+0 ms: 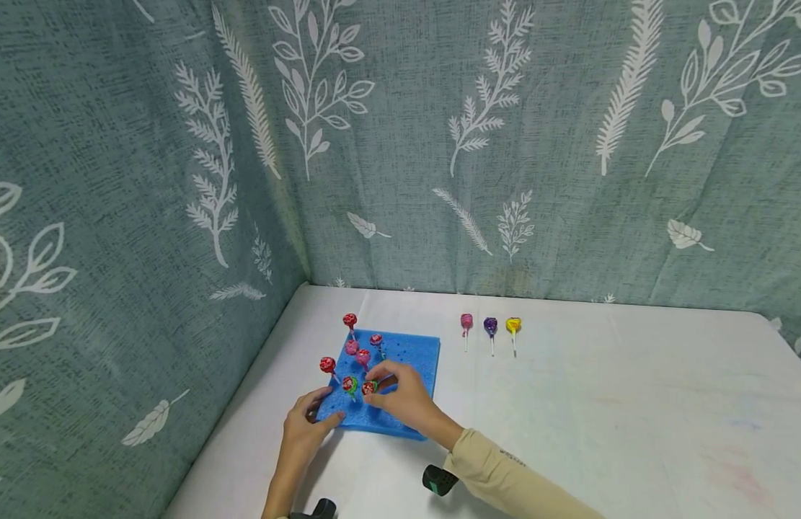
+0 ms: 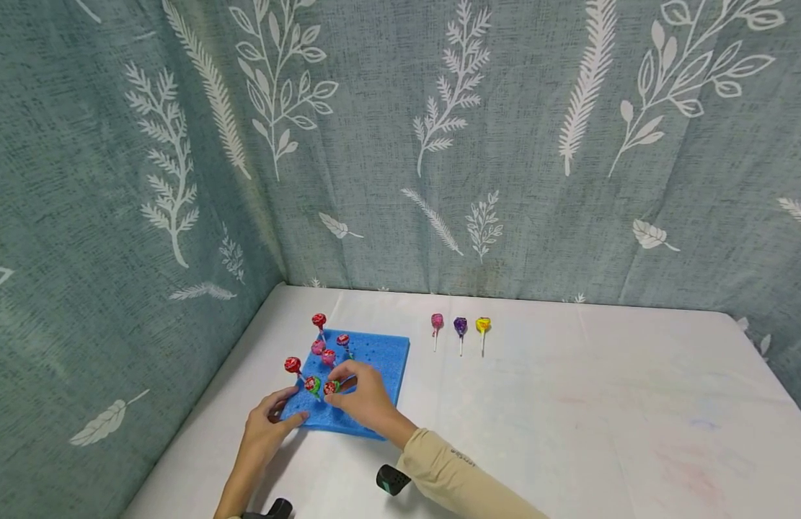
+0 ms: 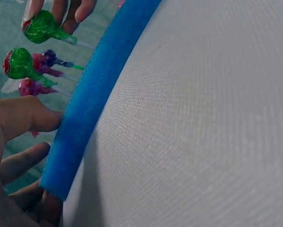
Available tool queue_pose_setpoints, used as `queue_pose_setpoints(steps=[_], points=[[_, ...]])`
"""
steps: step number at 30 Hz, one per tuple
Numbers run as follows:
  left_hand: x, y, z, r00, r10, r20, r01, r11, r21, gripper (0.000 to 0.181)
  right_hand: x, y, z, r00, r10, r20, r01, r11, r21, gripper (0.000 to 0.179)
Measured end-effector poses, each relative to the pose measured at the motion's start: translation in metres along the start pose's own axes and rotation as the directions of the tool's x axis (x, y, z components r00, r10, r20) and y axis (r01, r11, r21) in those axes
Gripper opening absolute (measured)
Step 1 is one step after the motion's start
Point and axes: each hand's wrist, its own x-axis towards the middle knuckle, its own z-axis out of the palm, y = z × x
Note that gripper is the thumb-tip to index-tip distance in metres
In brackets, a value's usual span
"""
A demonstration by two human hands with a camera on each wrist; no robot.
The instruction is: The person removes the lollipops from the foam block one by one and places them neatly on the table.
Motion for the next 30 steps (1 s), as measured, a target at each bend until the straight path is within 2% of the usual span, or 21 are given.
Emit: queue_pose_setpoints(steps=[9, 16, 30], points=[[-0.001, 0.002, 0.001, 1.000, 0.016, 0.004, -0.016, 1.000, -0.003, 0.051, -0.001, 0.003, -0.003, 0.999, -0.030, -0.011, 0.031, 0.997, 0.074, 0.024], [-0.001, 0.003, 0.004, 1.000, -0.008, 0.012, 0.008, 1.000, 0.002, 0.052, -0.001, 0.008, -0.003, 0.997, -0.061, -0.040, 0.063, 0.996, 0.058, 0.023], [0.001, 0.001, 0.002, 1.000, -0.020, -0.006, 0.020, 0.999, 0.029, 0.052, 0.002, -0.014, -0.022, 0.996, -0.052, -0.075, 0.062, 0.988, 0.139, 0.022]])
